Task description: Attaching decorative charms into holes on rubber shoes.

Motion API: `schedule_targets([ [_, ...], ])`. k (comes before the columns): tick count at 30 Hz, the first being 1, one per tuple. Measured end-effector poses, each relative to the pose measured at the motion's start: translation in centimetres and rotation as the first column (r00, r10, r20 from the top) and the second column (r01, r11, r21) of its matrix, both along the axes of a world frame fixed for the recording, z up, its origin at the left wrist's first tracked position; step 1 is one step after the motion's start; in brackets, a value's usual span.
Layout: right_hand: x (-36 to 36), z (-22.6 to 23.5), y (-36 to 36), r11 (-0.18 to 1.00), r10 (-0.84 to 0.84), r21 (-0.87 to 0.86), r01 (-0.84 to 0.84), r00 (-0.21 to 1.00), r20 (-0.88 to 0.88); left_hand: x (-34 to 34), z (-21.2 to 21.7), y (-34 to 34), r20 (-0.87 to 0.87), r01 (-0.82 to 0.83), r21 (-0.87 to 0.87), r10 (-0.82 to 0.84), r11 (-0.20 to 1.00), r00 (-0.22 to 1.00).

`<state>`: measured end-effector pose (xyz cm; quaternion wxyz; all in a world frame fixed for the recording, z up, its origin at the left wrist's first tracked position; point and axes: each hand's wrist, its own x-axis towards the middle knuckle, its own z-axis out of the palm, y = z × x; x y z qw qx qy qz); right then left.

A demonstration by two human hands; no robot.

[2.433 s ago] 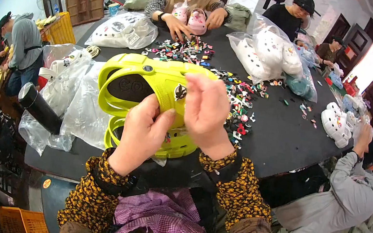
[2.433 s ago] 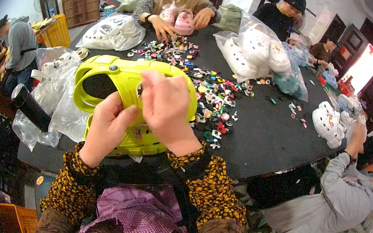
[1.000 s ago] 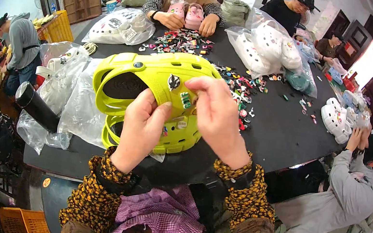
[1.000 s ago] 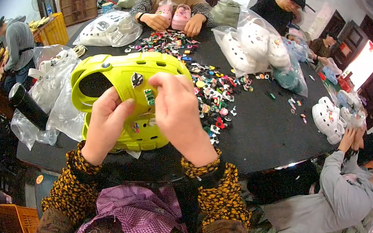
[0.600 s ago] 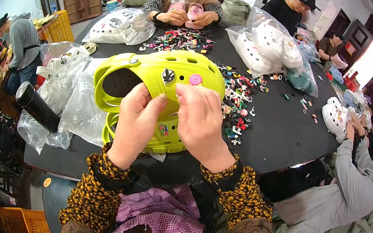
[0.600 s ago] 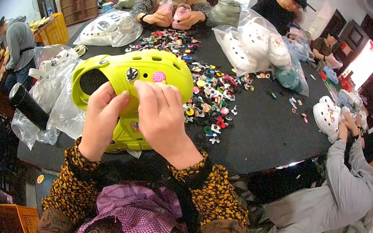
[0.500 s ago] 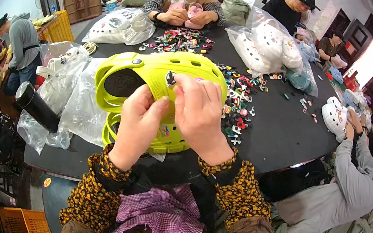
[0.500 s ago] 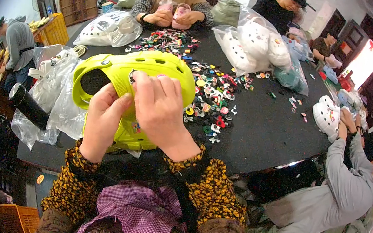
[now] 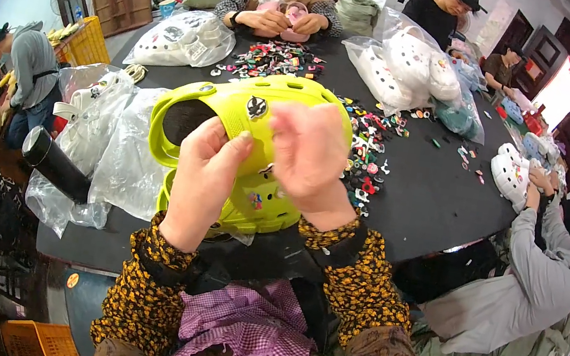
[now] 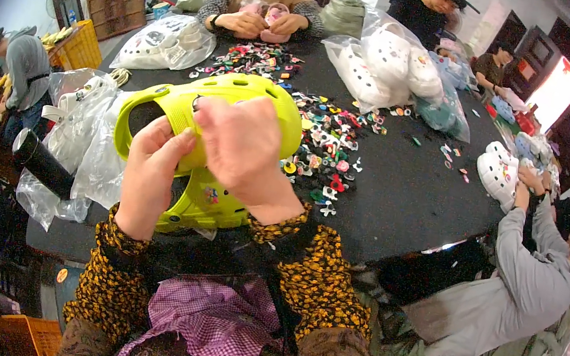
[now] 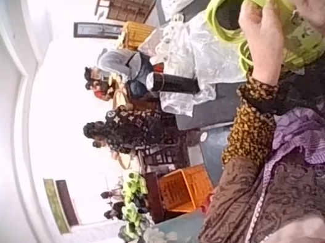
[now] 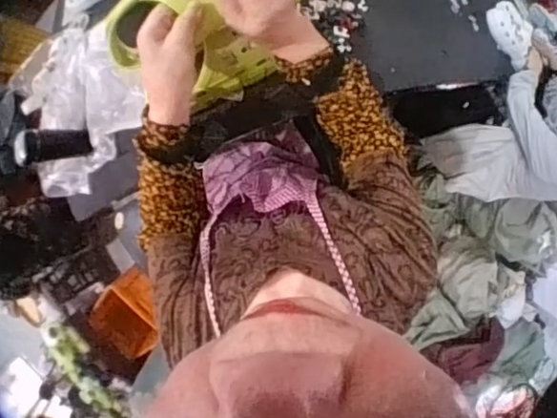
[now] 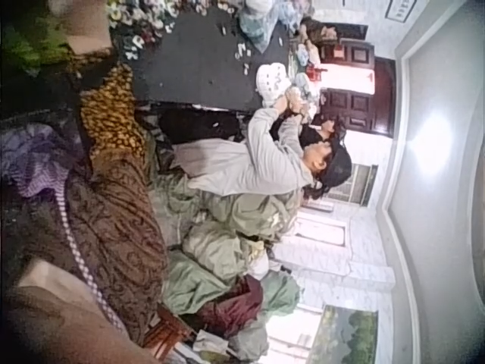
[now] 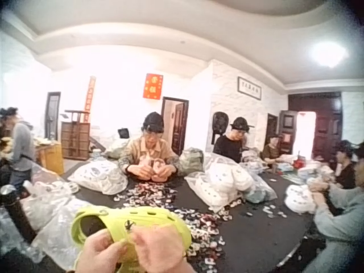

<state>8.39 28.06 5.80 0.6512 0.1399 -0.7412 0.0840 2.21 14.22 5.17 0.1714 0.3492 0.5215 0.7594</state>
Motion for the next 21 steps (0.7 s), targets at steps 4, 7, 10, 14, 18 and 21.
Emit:
schedule_targets([
  [4, 0.3, -1.1, 4.1, 0.854, -0.068, -0.519, 0.036, 0.997, -0.043, -0.2, 0.0, 0.0, -0.021, -0.02, -0.034, 0.019, 0.999, 1.0],
  [7, 0.6, -2.5, 9.9, 0.707, -0.137, -0.691, 0.148, 0.988, 0.072, -0.4, -0.1, 0.0, 0.006, -0.019, -0.017, 0.019, 1.0, 1.0],
  [10, 0.2, -5.1, 13.4, 0.646, -0.263, -0.631, 0.43, 0.901, 0.345, -0.4, -0.3, 0.2, -0.005, -0.008, -0.033, 0.008, 0.999, 1.0],
  [14, 0.4, -5.7, 12.4, 0.735, -0.181, -0.568, 0.37, 0.915, 0.362, -0.1, -0.5, 0.7, -0.023, -0.029, -0.014, 0.028, 0.999, 0.999],
  [18, 2.4, -3.8, 6.5, 0.913, -0.058, -0.376, 0.16, 0.962, 0.268, -0.3, -0.6, 0.8, -0.045, -0.024, -0.041, 0.022, 0.999, 0.999],
  [21, 2.7, -2.2, 3.8, 0.995, -0.097, 0.044, 0.089, 0.964, 0.246, -0.6, -0.6, 0.9, -0.069, -0.037, -0.095, 0.031, 0.995, 0.997],
])
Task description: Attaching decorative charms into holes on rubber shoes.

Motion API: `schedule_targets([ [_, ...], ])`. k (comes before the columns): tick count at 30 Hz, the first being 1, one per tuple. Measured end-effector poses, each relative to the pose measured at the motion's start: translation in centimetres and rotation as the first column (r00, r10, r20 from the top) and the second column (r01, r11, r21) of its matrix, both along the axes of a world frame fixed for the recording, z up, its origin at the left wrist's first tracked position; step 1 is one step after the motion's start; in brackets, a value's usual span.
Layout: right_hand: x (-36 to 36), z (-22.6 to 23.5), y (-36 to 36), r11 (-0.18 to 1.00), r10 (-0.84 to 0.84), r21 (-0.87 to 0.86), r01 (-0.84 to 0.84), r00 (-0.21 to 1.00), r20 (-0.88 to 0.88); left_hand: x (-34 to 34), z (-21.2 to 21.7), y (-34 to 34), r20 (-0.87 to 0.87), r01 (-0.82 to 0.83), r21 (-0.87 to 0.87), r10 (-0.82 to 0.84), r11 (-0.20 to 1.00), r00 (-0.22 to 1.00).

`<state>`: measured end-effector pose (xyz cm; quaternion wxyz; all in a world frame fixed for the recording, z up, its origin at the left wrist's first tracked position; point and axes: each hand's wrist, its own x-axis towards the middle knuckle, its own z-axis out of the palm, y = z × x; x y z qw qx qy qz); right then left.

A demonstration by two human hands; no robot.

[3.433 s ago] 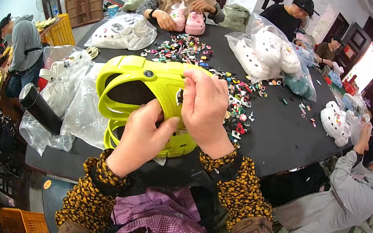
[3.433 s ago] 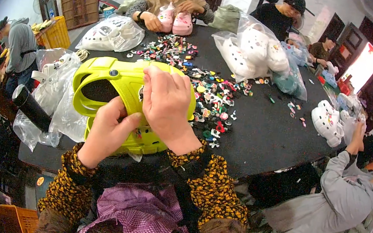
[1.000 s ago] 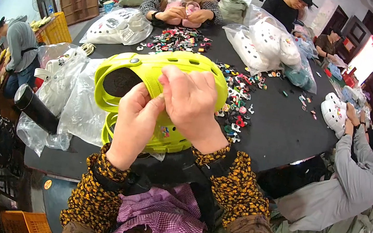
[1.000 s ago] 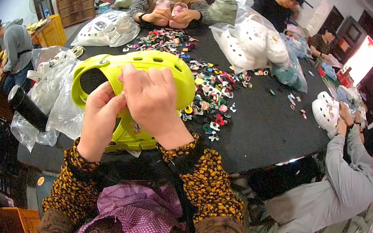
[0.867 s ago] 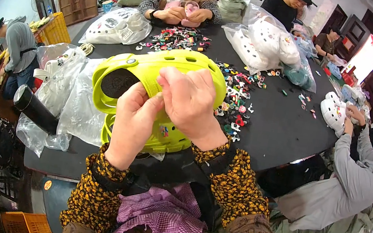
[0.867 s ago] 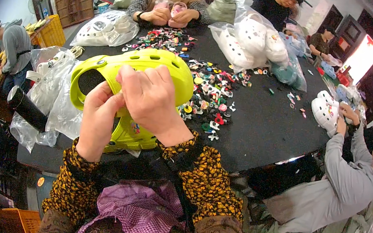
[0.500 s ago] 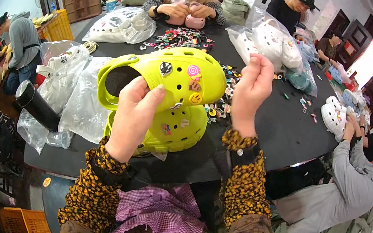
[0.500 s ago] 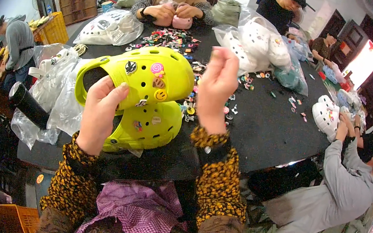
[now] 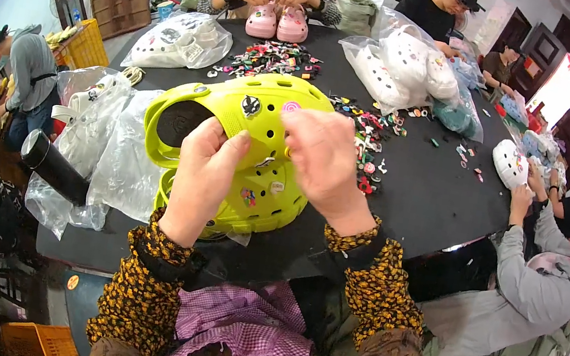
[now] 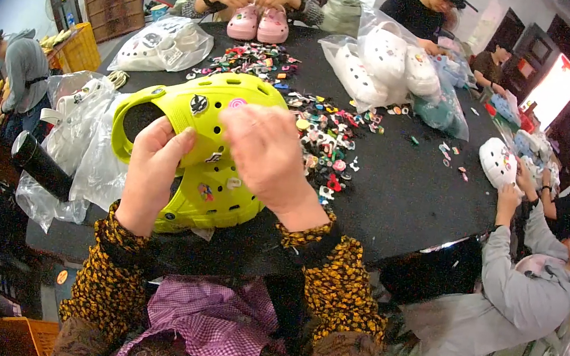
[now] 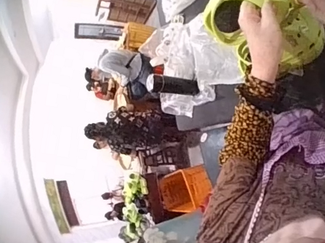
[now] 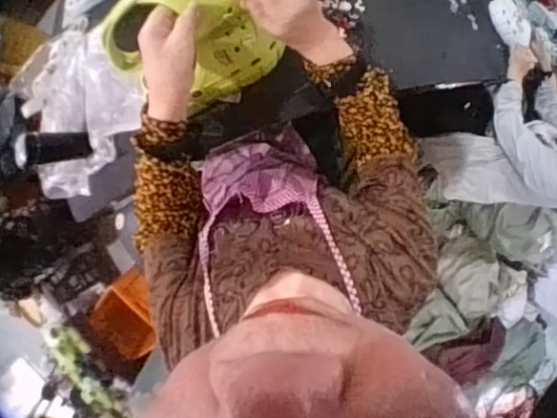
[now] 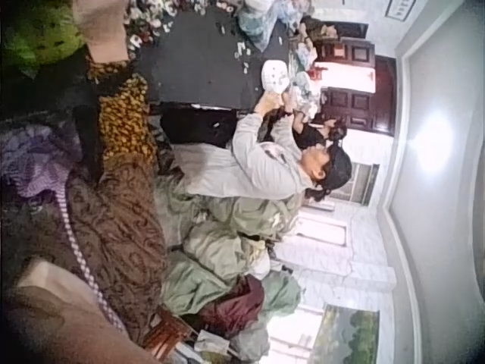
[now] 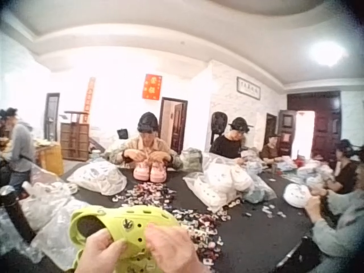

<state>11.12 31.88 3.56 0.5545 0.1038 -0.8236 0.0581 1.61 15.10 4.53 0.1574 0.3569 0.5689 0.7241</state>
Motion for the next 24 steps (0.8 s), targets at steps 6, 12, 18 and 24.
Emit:
schedule_targets([
  [6, -0.7, 0.4, -1.0, 0.975, 0.012, 0.222, 0.011, 0.995, -0.101, -0.5, 0.2, -0.3, 0.045, 0.011, 0.034, -0.013, 0.999, 0.999],
  [12, -1.4, 1.3, -1.2, 0.983, -0.032, 0.179, 0.041, 0.998, -0.051, -0.2, 0.3, -0.1, 0.069, 0.042, 0.038, -0.045, 0.998, 0.997],
  [18, -1.9, 2.0, -1.8, 0.984, -0.066, 0.161, 0.07, 0.997, -0.031, 0.0, 0.2, -0.1, -0.014, 0.018, -0.001, -0.018, 1.0, 1.0],
  [24, -2.2, 2.0, -1.5, 0.987, -0.044, 0.148, 0.058, 0.994, -0.1, 0.2, -0.1, 0.1, -0.048, 0.005, -0.013, -0.006, 1.0, 0.999],
])
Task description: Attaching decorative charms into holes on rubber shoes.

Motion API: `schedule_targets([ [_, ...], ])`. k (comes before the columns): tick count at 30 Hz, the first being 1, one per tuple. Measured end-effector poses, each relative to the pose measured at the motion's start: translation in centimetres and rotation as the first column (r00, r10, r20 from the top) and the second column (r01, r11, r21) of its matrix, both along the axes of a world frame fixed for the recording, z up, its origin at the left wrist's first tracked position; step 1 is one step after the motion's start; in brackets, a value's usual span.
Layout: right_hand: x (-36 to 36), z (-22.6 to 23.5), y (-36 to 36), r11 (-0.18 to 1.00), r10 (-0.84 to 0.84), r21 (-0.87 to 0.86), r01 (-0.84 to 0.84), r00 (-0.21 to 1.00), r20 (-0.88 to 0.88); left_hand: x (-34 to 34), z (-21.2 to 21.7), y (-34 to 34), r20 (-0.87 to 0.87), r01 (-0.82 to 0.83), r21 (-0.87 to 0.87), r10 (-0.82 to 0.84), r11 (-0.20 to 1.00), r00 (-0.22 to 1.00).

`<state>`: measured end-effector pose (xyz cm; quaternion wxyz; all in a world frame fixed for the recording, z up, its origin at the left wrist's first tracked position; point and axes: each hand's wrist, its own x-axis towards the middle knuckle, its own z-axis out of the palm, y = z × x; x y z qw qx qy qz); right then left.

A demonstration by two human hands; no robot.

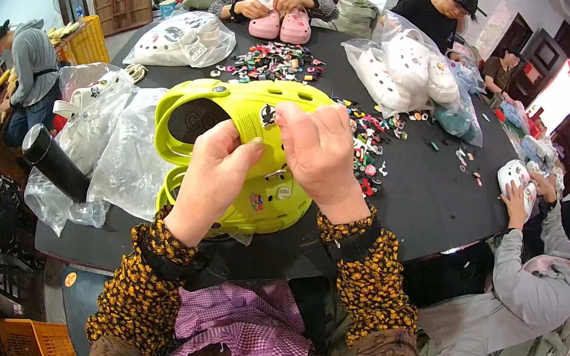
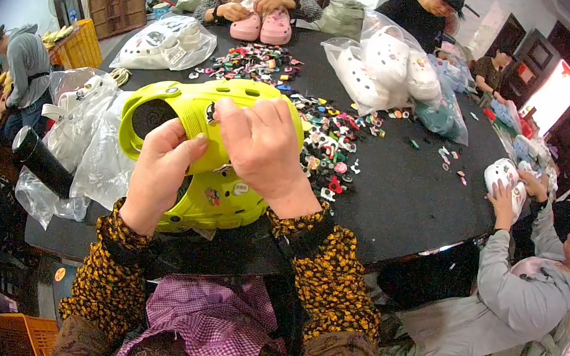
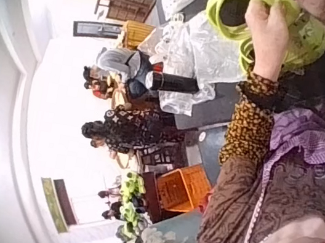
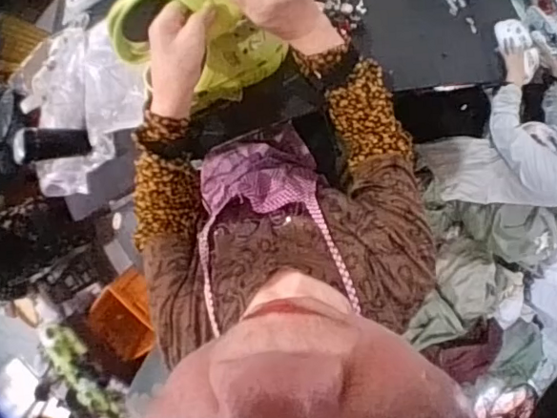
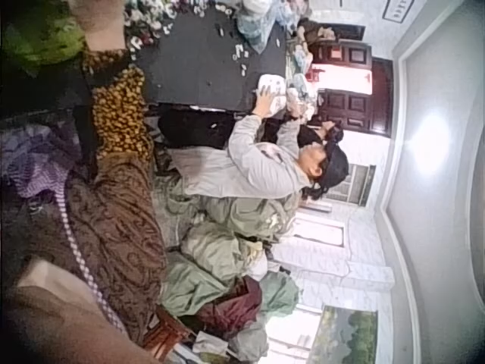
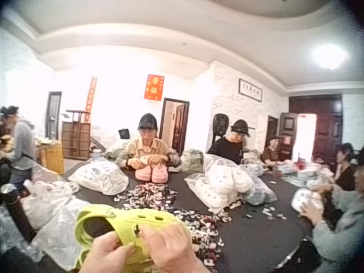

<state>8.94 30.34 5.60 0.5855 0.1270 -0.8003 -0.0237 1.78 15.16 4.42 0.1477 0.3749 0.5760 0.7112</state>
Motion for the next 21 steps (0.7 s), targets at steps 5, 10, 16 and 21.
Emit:
schedule_targets([
  [5, -0.2, 0.1, 0.2, 1.0, 0.028, -0.01, -0.028, 0.999, -0.03, 0.2, 0.1, 0.3, 0.037, 0.006, 0.018, -0.006, 1.0, 0.999],
  [10, 0.7, 0.4, 0.3, 0.997, 0.076, -0.021, -0.077, 0.995, -0.062, -0.4, 0.7, -0.1, 0.19, 0.052, 0.093, -0.069, 0.994, 0.979],
  [16, -0.3, -1.2, 5.6, 0.745, -0.051, -0.661, -0.087, 0.981, -0.186, -0.6, 0.5, -0.6, 0.078, 0.035, 0.027, -0.037, 0.999, 0.996],
  [21, -1.1, -5.9, 11.9, 0.446, -0.122, -0.876, 0.184, 0.982, 0.145, -0.7, 0.3, -0.7, 0.065, 0.073, 0.035, -0.075, 0.997, 0.995],
])
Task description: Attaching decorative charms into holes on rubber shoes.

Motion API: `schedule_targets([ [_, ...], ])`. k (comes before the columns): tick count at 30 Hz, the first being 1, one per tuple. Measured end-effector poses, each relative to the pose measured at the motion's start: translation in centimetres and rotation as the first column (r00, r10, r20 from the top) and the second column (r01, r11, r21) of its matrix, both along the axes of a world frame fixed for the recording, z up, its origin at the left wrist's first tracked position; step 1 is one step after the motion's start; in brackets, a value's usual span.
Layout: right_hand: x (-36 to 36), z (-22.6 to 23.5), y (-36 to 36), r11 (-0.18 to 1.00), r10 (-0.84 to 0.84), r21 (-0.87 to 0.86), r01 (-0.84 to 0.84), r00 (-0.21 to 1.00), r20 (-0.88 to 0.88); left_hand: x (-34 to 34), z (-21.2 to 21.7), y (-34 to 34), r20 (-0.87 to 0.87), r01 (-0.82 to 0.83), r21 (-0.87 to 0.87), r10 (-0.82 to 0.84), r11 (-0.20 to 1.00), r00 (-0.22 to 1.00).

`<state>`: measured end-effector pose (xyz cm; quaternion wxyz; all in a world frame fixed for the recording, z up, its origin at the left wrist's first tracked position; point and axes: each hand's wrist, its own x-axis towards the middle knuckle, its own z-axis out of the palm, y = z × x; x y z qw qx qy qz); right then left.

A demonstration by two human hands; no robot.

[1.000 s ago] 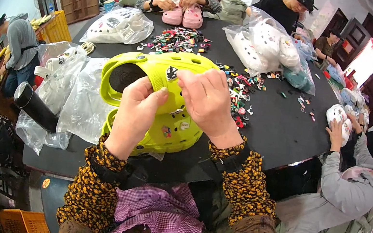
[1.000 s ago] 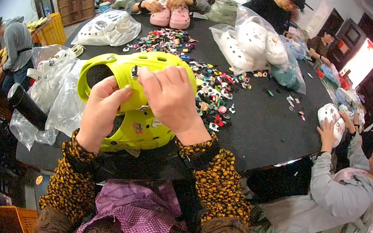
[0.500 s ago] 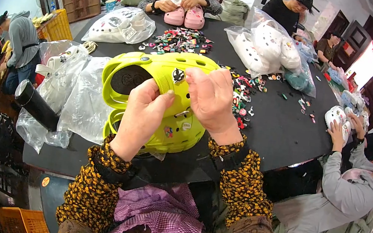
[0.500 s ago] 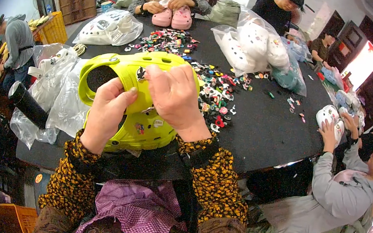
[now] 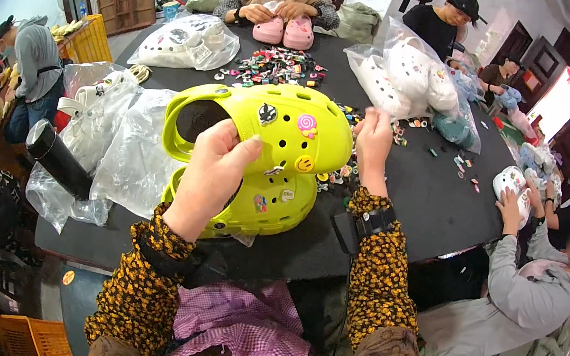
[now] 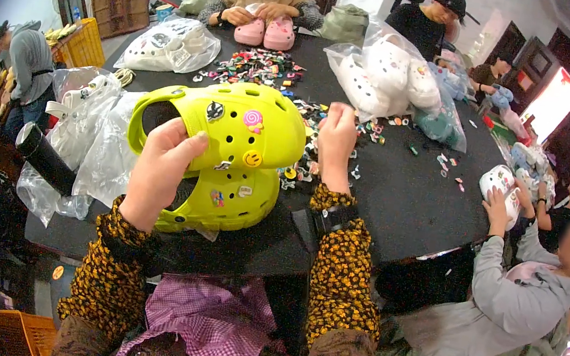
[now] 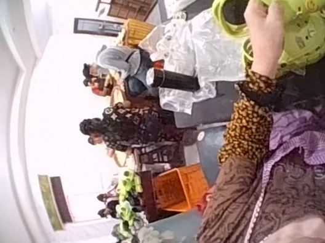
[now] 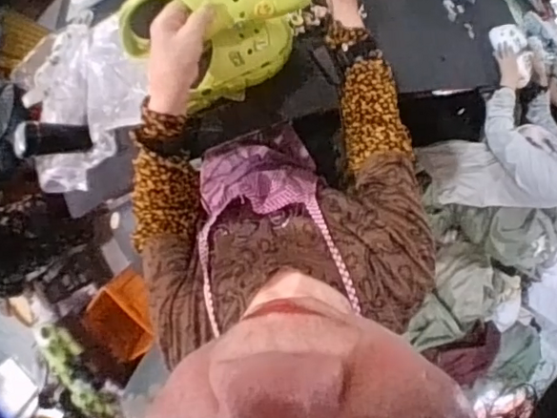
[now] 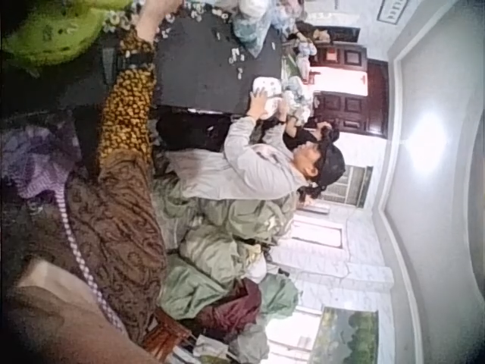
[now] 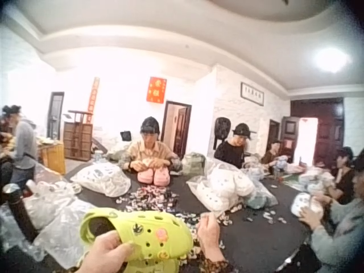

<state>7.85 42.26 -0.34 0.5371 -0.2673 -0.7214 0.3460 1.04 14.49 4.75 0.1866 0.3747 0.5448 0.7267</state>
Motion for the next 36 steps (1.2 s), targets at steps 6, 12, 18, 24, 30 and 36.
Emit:
schedule_targets([
  [6, 1.2, 2.3, -3.3, 0.984, 0.179, 0.035, -0.176, 0.978, -0.108, 0.2, -0.5, 0.7, -0.041, -0.027, 0.005, 0.027, 1.0, 0.999],
  [12, 2.8, 5.9, -11.2, 0.585, 0.109, 0.796, -0.155, 0.988, 0.112, 0.4, -0.7, 0.9, -0.133, -0.113, -0.033, 0.107, 0.993, 0.985],
  [18, 2.3, 6.2, -12.0, 0.525, 0.073, 0.847, -0.083, 0.996, 0.052, 0.7, -0.5, 0.7, -0.146, -0.11, -0.035, 0.104, 0.993, 0.984],
  [24, 1.8, 6.3, -11.8, 0.516, 0.009, 0.853, -0.071, 0.997, 0.078, 1.3, -0.8, 1.0, -0.217, -0.143, -0.042, 0.131, 0.989, 0.967],
  [30, 1.4, 5.9, -11.2, 0.499, 0.047, 0.865, -0.06, 0.998, 0.042, 1.2, -1.5, 1.2, -0.236, -0.159, -0.067, 0.139, 0.985, 0.962],
  [36, 1.6, 5.5, -10.6, 0.486, 0.109, 0.871, -0.069, 0.994, 0.017, 1.1, -1.4, 0.9, -0.332, -0.197, -0.226, 0.115, 0.954, 0.936],
])
